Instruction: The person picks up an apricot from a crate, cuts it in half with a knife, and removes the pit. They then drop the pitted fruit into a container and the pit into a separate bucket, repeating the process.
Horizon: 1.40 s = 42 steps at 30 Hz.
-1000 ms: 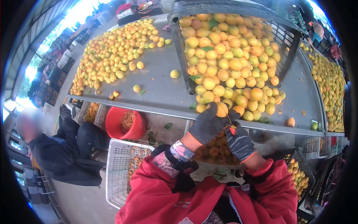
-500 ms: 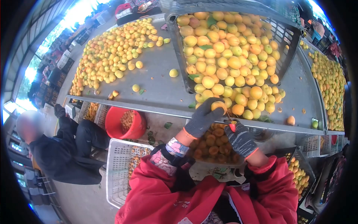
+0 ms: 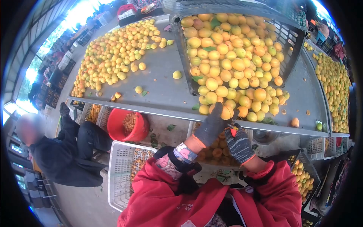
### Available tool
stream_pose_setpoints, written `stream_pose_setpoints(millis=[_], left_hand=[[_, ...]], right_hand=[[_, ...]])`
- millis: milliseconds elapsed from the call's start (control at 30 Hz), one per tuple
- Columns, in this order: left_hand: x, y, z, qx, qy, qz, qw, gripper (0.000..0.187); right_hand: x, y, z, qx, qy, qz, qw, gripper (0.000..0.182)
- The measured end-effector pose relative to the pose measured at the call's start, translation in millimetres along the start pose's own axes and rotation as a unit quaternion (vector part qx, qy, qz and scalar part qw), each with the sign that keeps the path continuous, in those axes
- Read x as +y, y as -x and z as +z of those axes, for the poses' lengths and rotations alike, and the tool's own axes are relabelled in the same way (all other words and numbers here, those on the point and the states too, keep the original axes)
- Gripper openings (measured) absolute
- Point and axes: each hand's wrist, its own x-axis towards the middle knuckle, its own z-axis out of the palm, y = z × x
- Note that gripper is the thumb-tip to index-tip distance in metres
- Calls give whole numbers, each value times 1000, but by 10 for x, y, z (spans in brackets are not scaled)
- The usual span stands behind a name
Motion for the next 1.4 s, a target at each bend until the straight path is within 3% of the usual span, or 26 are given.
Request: stream_pose_setpoints(millis=[67, 133, 233, 300, 400, 500, 600, 633, 700, 733, 800, 833, 867, 933, 967, 1033, 1233, 1300, 1333, 1367, 1400], left_hand=[[104, 27, 21, 5, 16, -3, 1000, 58], [198, 61, 64, 9, 115, -23, 993, 58], [317, 89, 165, -10, 399, -96, 912, 58], [374, 92, 189, -20, 488, -119, 864, 58], [482, 86, 131, -21, 522, -145, 840, 58], [626, 94, -66, -29, 459, -186, 868, 58], [768, 195, -171, -96, 357, -166, 914, 52], [793, 202, -161, -115, 307, -166, 930, 52], [817, 223, -163, -166, 226, -172, 944, 53], [802, 225, -149, -165, 243, -179, 939, 53], [742, 231, -143, -159, 275, -191, 929, 54], [599, 225, -82, -108, 156, -66, 980, 53], [463, 209, 33, -54, 31, 62, 996, 53], [369, 227, 111, -7, -61, 121, 991, 52], [407, 247, 136, -17, -26, 54, 998, 51], [543, 263, 161, -32, -15, 9, 999, 49], [632, 227, 189, 12, -64, 153, 986, 45], [681, 259, 208, 12, -55, 158, 986, 44], [729, 284, 228, 16, -81, 146, 986, 44], [788, 314, 255, 19, -108, 133, 985, 44], [818, 329, 272, 22, -134, 120, 983, 44]], right_hand=[[25, 4, 20, 16, 7, -29, 999, 39], [56, 3, 59, 34, 13, -49, 998, 39], [69, 1, 76, 31, 37, -37, 998, 36], [39, -6, 18, -17, 73, 8, 997, 34], [61, -12, 41, 17, -16, 3, 1000, 25], [-95, 15, -180, 9, -56, -55, 997, 32], [-192, -141, -431, -10, -169, -10, 985, 33], [-162, -210, -531, -62, -101, -29, 993, 42], [-235, -274, -536, -103, -151, -39, 982, 48], [-275, -282, -534, -124, -177, -45, 975, 50], [-111, -244, -457, -102, -97, -81, 987, 56], [-74, -242, -425, -92, -88, -89, 988, 55], [-61, -242, -409, -82, -78, -98, 989, 55], [-94, -233, -393, -85, -125, -52, 987, 51], [-113, -225, -384, -86, -149, -29, 985, 50], [-75, -181, -302, -41, -218, -37, 974, 45], [-35, -89, -266, -70, -310, 87, 944, 41], [65, -73, -284, -36, -179, -20, 983, 45], [186, -72, -260, 17, -34, -158, 987, 48], [254, -78, -230, 70, 113, -290, 948, 51], [300, -107, -205, 87, 91, -297, 947, 53]])
